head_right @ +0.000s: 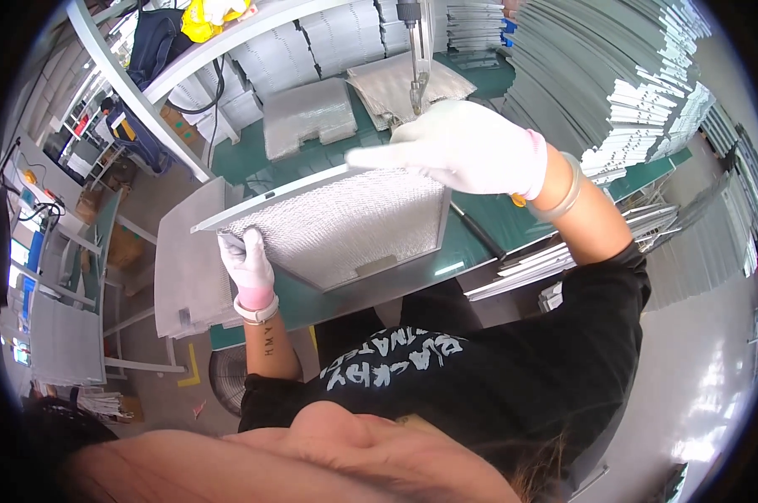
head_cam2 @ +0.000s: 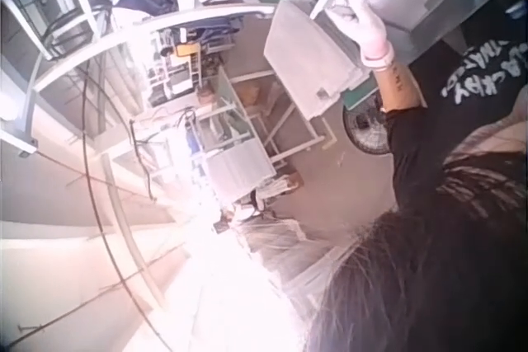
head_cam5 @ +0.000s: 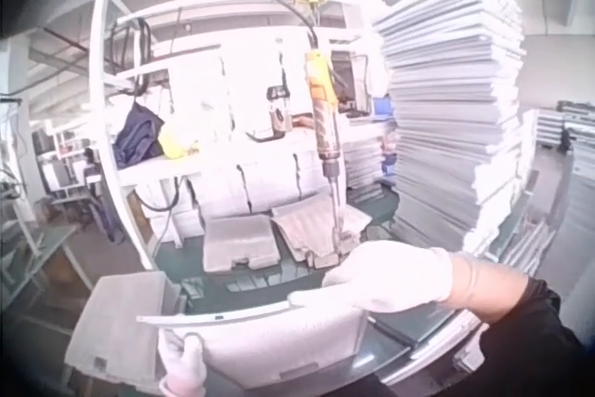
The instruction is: Assembling mesh filter components into frames using manual assembly and a power drill.
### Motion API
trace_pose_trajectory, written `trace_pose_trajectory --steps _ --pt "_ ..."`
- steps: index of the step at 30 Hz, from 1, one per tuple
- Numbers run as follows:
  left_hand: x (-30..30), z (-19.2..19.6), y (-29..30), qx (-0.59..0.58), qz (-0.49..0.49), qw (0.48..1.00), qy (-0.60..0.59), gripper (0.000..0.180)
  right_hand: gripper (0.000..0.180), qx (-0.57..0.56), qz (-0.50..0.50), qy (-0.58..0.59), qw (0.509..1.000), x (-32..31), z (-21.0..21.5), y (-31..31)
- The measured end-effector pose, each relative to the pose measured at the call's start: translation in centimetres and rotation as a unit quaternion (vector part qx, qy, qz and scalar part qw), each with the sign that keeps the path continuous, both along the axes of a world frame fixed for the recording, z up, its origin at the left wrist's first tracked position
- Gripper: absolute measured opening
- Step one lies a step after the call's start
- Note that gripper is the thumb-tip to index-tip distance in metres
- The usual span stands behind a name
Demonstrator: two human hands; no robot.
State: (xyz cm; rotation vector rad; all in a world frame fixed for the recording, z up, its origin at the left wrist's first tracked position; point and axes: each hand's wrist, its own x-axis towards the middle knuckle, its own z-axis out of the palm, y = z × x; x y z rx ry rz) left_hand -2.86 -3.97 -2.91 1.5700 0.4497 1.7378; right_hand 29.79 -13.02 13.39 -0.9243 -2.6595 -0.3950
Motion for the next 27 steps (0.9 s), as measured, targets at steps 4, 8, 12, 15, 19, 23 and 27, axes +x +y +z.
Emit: trace_pose_trajectory --steps 4,8,12,15,19,23,27 --pt "-1.0 0.8 -1.0 -0.015 -0.030 0.998 0.048 0.038 0.051 -0.074 0.066 0.059 0.993 -3.3 0.4 0.6" --pt "-1.5 4.2 -1.9 0.001 -0.016 0.987 0.157 0.017 0.045 -0.125 0.087 0.073 0.986 -4.6 -0.2 2.6" --pt "-0.4 4.0 -2.5 0.016 0.006 0.997 0.076 0.024 0.047 -0.121 0.119 0.132 0.977 -5.6 -0.2 2.8" --pt "1.4 4.2 -3.5 -0.004 0.076 0.996 -0.041 0.038 0.057 -0.130 0.081 0.058 0.986 -5.9 0.6 2.4" --pt "2.0 3.8 -2.1 0.039 0.157 0.985 -0.063 0.063 0.059 -0.102 0.114 0.088 0.984 -5.7 -0.1 3.0" --pt "2.9 3.1 -1.5 0.043 0.222 0.968 -0.106 0.054 0.056 -0.118 0.111 0.104 0.981 -6.0 -0.3 3.2" --pt "3.2 2.7 -1.0 0.082 0.296 0.951 -0.042 0.048 0.054 -0.136 0.083 0.111 0.981 -6.3 0.0 3.2"
